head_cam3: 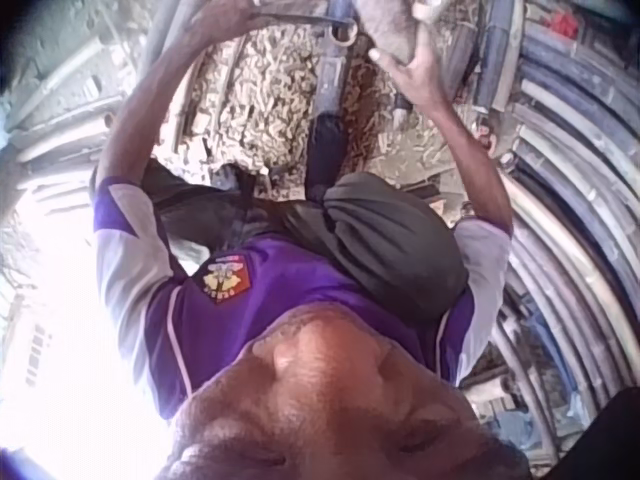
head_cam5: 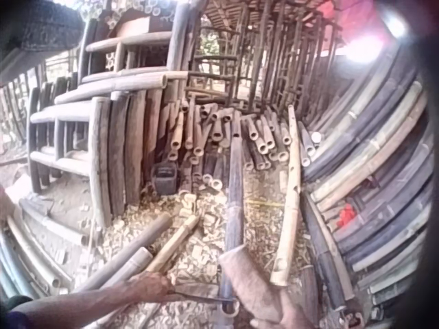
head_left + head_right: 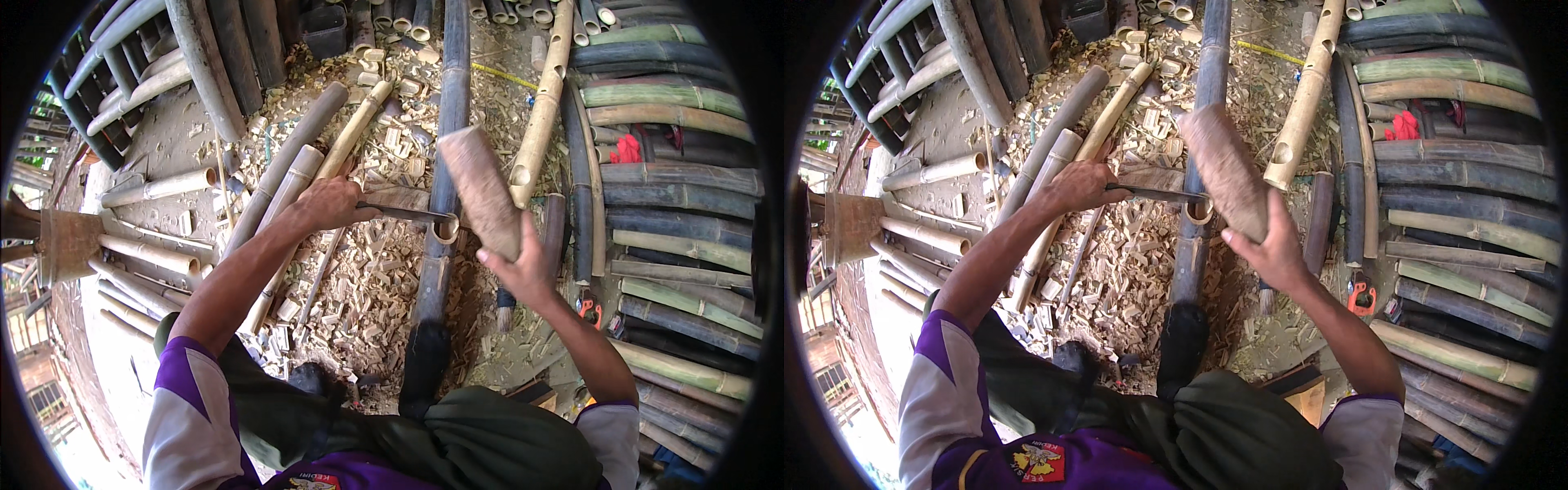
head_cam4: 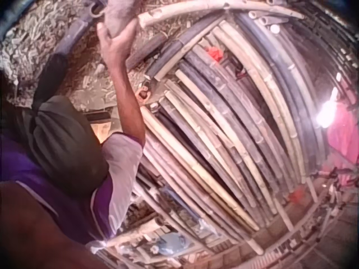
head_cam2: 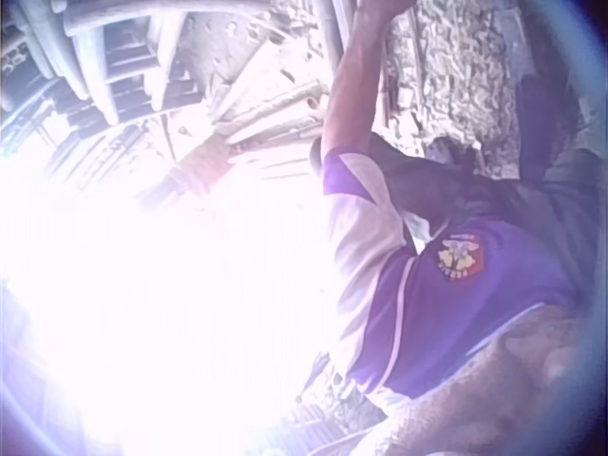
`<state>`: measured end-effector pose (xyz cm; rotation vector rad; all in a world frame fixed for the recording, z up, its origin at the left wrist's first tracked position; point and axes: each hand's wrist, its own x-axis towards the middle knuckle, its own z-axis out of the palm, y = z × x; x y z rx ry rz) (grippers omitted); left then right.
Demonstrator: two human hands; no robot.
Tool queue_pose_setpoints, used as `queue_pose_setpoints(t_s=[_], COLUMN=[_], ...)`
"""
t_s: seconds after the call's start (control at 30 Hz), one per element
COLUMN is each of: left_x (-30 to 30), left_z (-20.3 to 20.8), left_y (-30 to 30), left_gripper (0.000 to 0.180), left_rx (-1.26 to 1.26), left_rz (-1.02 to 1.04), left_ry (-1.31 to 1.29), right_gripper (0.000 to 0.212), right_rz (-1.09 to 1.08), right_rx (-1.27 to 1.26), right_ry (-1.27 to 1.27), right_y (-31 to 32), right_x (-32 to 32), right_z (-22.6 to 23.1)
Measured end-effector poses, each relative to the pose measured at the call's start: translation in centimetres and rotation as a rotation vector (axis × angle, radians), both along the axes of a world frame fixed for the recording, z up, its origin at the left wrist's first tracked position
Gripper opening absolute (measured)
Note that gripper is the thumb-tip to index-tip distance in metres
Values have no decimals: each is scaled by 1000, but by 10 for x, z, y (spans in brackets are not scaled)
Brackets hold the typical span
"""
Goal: The person sits on the floor and uses a knife and a wooden mallet to carve and shape a long bamboo pole. They repeatedly strike the knife with the mallet to cut into the bamboo and then use the knife to shave and smooth the surface.
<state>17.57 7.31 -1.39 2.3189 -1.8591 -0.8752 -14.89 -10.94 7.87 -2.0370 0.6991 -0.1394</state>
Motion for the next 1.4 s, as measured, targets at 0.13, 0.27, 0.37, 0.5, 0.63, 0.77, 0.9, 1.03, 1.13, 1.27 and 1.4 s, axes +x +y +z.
queue_pose_setpoints(t_s=[0.13, 0.27, 0.37, 0.5, 0.63, 0.77, 0.9, 1.03, 1.13, 1.27, 1.4], left_x=[-1, -14, -26, -37, -44, -38, -50, -57, -59, -31, -44], left_z=[-2, 18, 9, -4, -3, -16, -27, -51, -13, -23, -30], left_y=[5, 11, -3, -24, -37, -18, 19, 39, -10, -34, -41], left_gripper=[68, 63, 61, 57, 60, 58, 43, 21, 39, 52, 54], left_rx=[-5, 20, 37, -78, -27, -197, -426, -634, -417, -324, -455], left_rz=[-6, -123, -52, 43, 13, -113, -378, 397, 685, 852, 822], left_ry=[-65, 55, 98, 46, 39, -63, -99, 22, -12, -70, -235], right_gripper=[83, 84, 81, 73, 85, 93, 94, 94, 88, 79, 68], right_rz=[219, 27, -47, -152, -497, -237, -504, -501, -603, -447, -366], right_rx=[-61, 48, 93, 46, 181, 181, 207, 163, 122, -125, -309], right_ry=[435, 179, 21, -42, -148, 297, 68, 230, 331, 287, 344], right_y=[-4, -6, -12, -5, 46, 43, 79, 129, 181, 200, 165], right_x=[16, 2, -5, -23, -73, -93, -127, -151, -203, -198, -148], right_z=[8, 7, 15, 21, -39, -34, -59, -76, -126, -155, -90])
